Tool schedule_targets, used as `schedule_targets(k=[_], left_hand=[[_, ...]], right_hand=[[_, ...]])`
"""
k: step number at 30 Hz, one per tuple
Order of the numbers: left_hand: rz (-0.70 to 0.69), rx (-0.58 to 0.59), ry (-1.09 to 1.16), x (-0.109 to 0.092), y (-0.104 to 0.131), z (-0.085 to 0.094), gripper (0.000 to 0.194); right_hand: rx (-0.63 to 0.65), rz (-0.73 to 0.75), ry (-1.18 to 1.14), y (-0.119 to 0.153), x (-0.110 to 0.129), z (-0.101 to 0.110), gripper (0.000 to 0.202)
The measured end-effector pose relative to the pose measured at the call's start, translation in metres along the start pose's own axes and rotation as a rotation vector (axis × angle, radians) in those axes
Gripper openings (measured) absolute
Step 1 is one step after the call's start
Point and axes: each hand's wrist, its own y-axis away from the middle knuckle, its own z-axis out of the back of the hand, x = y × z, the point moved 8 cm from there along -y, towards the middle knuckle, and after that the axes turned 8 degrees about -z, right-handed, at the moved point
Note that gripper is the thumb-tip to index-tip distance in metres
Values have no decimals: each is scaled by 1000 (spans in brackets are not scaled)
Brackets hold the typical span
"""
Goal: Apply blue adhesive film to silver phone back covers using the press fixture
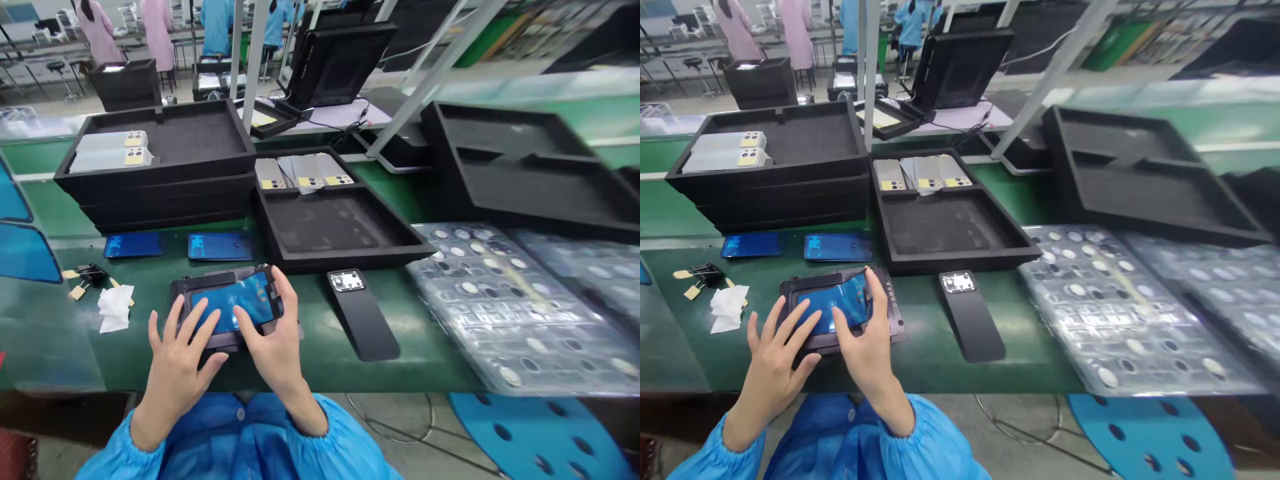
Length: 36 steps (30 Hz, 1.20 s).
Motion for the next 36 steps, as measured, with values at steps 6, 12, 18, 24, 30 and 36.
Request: schedule_targets(k=[6, 12, 18, 24, 30, 36], left_hand=[[86, 87, -49, 13, 4, -12, 53], [63, 106, -64, 10, 5, -9, 50], [2, 117, -61, 0, -7, -10, 52], [33, 143, -68, 0, -7, -10, 50], [-14, 48, 32, -7, -8, 8, 53], [-9, -157, 442, -31, -1, 31, 63]], right_hand=[[64, 57, 30, 3, -1, 26, 50], [-179, 19, 326, -25, -51, 123, 28], [-205, -173, 621, -45, -130, 174, 93], [-189, -267, 642, -35, -145, 174, 83], [-298, -203, 633, -35, -119, 179, 79], [-399, -358, 338, -12, -62, 187, 70]])
